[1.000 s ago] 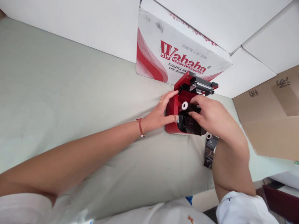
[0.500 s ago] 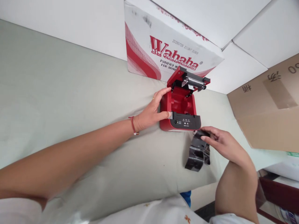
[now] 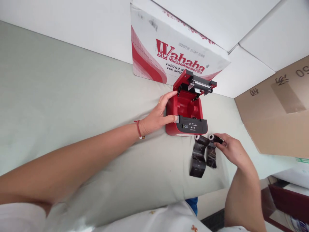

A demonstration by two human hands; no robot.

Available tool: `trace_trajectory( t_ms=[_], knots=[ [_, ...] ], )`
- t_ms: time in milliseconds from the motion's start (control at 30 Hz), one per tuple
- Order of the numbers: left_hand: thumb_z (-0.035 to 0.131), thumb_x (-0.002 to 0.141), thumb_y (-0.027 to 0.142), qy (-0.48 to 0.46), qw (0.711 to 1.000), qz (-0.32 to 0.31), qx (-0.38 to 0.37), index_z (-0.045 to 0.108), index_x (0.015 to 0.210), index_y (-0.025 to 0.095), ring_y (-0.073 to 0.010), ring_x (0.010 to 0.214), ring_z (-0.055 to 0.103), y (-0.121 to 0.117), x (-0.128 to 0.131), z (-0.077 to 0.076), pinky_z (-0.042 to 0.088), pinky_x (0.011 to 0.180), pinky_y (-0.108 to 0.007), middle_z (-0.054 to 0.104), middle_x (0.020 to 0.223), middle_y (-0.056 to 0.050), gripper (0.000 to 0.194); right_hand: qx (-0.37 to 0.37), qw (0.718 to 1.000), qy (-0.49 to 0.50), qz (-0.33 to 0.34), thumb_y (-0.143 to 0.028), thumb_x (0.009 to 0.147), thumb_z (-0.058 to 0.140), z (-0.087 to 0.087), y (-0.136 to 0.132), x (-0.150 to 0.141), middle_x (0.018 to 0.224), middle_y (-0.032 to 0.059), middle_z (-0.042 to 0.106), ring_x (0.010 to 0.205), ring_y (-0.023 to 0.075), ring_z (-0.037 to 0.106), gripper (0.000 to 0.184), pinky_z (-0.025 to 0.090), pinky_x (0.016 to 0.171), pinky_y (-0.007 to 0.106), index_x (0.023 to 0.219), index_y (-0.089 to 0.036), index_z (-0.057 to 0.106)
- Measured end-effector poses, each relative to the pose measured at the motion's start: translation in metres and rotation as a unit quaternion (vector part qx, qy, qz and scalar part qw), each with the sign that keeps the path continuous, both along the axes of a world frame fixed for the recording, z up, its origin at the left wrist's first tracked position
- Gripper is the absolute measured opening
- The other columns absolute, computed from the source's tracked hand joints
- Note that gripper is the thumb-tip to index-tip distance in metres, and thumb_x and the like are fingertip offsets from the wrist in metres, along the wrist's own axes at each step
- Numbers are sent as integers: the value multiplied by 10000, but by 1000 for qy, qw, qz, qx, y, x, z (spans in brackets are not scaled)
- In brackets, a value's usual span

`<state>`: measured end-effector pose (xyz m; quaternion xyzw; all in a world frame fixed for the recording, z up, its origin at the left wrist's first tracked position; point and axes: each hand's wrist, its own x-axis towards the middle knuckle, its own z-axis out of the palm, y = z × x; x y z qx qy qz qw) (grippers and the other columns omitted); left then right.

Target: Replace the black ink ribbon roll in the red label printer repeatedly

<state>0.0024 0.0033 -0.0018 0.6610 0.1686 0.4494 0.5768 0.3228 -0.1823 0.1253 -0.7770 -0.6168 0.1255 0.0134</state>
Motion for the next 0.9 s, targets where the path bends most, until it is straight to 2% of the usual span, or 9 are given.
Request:
trace_trajectory(
  t_ms=[133,200,267,333,467,633,800,900],
  knots=[
    [810,904,548,-1,1000,-1,-6,374,1707,412,-390,1700,321,0,0,0,262,1438,-656,400,1786,-52,924,-2,999,13,44,-577,999,687,61,-10,-7,1161,85,865,736,241,766,412,658,676,396,1274,-295,808],
    [811,904,537,-5,1000,0,-6,373,1708,414,-392,1693,331,0,1,0,263,1437,-663,404,1782,-53,924,10,998,13,68,-553,1024,693,91,-9,-18,1187,81,861,728,239,763,350,643,632,374,1288,-355,812],
    [811,907,521,-7,1000,-2,-7,371,1709,420,-388,1692,335,-1,0,1,265,1438,-660,405,1782,-51,920,24,994,20,107,-516,1045,680,112,1,-35,1197,71,856,728,237,753,315,622,592,361,1300,-381,806],
    [808,915,503,-4,1000,-5,-10,363,1711,420,-383,1697,331,-2,-1,3,263,1440,-657,401,1786,-51,915,33,987,24,154,-500,1056,655,120,19,-54,1192,63,852,713,231,736,325,612,583,368,1314,-362,794],
    [807,928,469,1,1000,-11,-17,340,1718,406,-386,1701,331,-4,-3,8,252,1439,-673,407,1783,-67,920,48,978,-5,205,-425,1076,597,108,60,-90,1254,77,844,807,242,774,351,642,713,394,1354,-297,769],
    [808,921,448,4,1000,-10,-20,355,1713,389,-388,1706,324,-5,-4,11,244,1447,-660,392,1791,-76,914,47,969,-54,237,-256,1043,554,76,105,-123,1385,101,807,1154,305,793,402,623,967,436,1398,-237,741],
    [819,907,428,0,1000,-7,-4,363,1708,385,-408,1705,313,-4,-3,9,253,1439,-674,355,1813,-84,922,-19,971,-115,210,-166,1016,529,51,137,-141,1326,159,812,1166,359,778,406,586,948,453,1362,-168,741],
    [826,900,415,1,1000,-5,-8,365,1709,381,-404,1700,316,-3,-2,7,245,1444,-661,349,1804,-88,932,-28,972,-121,199,-144,1002,558,41,150,-145,1372,181,806,1198,375,773,414,580,963,449,1373,-148,741]
  ],
)
